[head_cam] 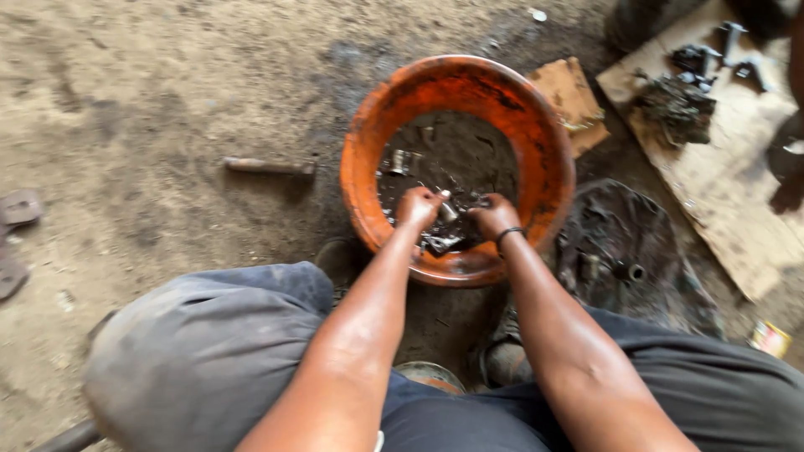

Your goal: The person sits on the ground and cleans small cylindrical metal parts by hand in a basin of dark liquid. They repeatedly submerge, rub, and rinse the parts, then place them on a cloth nearby. A second person assembles a large circular metal component in the background.

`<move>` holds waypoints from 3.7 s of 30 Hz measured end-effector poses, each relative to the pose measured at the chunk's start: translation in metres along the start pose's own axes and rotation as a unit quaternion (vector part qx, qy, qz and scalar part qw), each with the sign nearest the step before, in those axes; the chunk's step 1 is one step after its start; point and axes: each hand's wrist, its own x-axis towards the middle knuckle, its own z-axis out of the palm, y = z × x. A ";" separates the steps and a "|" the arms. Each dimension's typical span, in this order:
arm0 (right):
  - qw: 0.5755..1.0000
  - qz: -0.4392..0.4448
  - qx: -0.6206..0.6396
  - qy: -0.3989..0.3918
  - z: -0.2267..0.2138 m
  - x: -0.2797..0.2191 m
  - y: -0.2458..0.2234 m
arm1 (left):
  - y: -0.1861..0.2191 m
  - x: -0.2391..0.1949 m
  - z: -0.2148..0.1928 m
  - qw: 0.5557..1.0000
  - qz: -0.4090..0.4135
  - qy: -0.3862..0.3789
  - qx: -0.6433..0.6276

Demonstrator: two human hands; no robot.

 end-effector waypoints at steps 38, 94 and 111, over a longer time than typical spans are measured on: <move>0.964 -0.152 -0.060 0.209 -0.019 0.009 -0.065 | 0.053 0.031 -0.047 0.952 0.257 0.069 0.150; 0.918 -0.041 -0.392 -0.043 0.006 -0.026 -0.015 | -0.019 0.026 -0.067 0.963 0.005 0.041 0.266; 0.962 -0.069 0.250 -0.081 0.005 -0.010 -0.067 | -0.001 0.026 -0.046 0.838 -0.104 -0.104 -0.526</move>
